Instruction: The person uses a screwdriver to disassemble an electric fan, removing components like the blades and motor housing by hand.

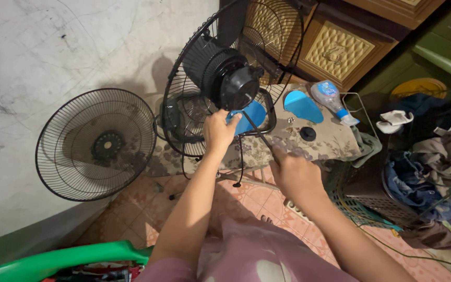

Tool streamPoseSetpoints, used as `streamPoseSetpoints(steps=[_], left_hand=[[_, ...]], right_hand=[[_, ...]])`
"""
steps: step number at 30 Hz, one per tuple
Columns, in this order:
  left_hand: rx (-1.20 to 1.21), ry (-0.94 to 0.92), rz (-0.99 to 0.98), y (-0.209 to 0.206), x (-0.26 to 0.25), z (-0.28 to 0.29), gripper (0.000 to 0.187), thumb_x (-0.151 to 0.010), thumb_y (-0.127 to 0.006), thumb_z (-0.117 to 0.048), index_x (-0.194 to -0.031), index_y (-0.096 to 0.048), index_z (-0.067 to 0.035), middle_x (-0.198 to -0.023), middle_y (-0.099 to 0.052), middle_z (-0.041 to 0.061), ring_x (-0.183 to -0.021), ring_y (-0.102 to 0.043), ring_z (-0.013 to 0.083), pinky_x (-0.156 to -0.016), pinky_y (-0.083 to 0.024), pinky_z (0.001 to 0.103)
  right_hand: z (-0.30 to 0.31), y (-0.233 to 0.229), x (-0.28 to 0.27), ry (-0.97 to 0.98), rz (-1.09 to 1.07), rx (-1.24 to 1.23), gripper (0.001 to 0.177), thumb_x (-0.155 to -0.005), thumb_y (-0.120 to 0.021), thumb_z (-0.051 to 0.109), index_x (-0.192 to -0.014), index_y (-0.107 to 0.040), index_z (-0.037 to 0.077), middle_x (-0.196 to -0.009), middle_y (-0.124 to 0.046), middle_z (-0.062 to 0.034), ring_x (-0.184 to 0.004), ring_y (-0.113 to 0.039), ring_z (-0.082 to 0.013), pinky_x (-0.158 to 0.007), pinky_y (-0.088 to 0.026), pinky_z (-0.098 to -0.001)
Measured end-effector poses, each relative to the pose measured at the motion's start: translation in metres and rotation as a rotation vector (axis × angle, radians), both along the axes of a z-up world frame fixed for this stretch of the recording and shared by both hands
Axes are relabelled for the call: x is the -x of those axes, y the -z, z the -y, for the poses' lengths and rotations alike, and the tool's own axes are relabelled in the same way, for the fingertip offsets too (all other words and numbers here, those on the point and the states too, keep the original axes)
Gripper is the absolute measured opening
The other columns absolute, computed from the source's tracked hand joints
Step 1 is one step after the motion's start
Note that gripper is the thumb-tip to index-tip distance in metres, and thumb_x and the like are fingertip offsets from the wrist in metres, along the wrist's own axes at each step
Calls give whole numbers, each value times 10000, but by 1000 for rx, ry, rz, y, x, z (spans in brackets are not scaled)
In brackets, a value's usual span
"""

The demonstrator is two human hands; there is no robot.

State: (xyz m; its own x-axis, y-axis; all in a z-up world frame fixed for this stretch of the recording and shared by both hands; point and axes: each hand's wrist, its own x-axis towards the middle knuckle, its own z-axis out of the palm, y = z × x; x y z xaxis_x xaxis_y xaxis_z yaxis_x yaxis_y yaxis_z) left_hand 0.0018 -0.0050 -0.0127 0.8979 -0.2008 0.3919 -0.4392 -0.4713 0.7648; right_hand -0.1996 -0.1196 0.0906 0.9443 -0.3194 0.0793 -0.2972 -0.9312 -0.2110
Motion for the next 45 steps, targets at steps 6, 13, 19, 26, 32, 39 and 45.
streamPoseSetpoints(steps=[6,13,19,26,32,39,45], left_hand=[[-56,-25,-21,4,0,1,322,-838,-794,-390,-866,-753,-72,-625,-649,152,-591,-657,366,-568,-481,481],[-10,-41,-36,2,0,3,327,-810,-800,-396,-841,-752,-75,-587,-630,137,-539,-639,344,-534,-464,470],[23,-19,-79,-6,3,1,327,-818,-791,-389,-852,-758,-65,-575,-625,145,-536,-641,342,-539,-464,471],[83,21,-17,-4,3,-2,326,-837,-778,-379,-891,-772,-57,-636,-653,156,-601,-665,361,-562,-481,459],[50,20,-64,1,-2,-2,389,-828,-790,-403,-871,-767,-17,-607,-639,173,-587,-663,361,-565,-476,459],[84,51,-70,-1,-3,-3,406,-832,-784,-403,-881,-759,-1,-591,-626,168,-535,-638,337,-542,-462,441],[81,58,-89,-3,-1,-6,368,-846,-767,-402,-874,-761,-35,-583,-626,154,-515,-624,326,-527,-449,440]], right_hand=[[22,10,-6,76,-120,-866,397,-974,-602,222,-1336,-659,70,-715,-680,-132,-474,-616,-204,-449,-509,-362],[17,21,-8,270,-115,-1356,447,-971,-576,188,-1408,-548,97,-716,-618,-59,-416,-537,-156,-382,-441,-304],[-8,44,1,155,41,-1443,420,-997,-549,185,-1398,-596,67,-713,-585,-48,-413,-513,-123,-390,-430,-270],[-8,50,3,174,31,-1707,441,-1023,-488,211,-1430,-543,52,-732,-576,-51,-422,-521,-139,-387,-429,-268],[-7,53,3,154,23,-2002,455,-1013,-490,259,-1421,-499,57,-770,-559,-75,-415,-490,-158,-366,-414,-281],[6,70,6,136,-3,-2355,439,-1033,-513,285,-1421,-499,79,-805,-540,-53,-433,-441,-119,-365,-382,-276],[13,77,7,97,-59,-2594,430,-1036,-508,281,-1433,-493,117,-818,-538,-42,-464,-453,-119,-393,-390,-276]])
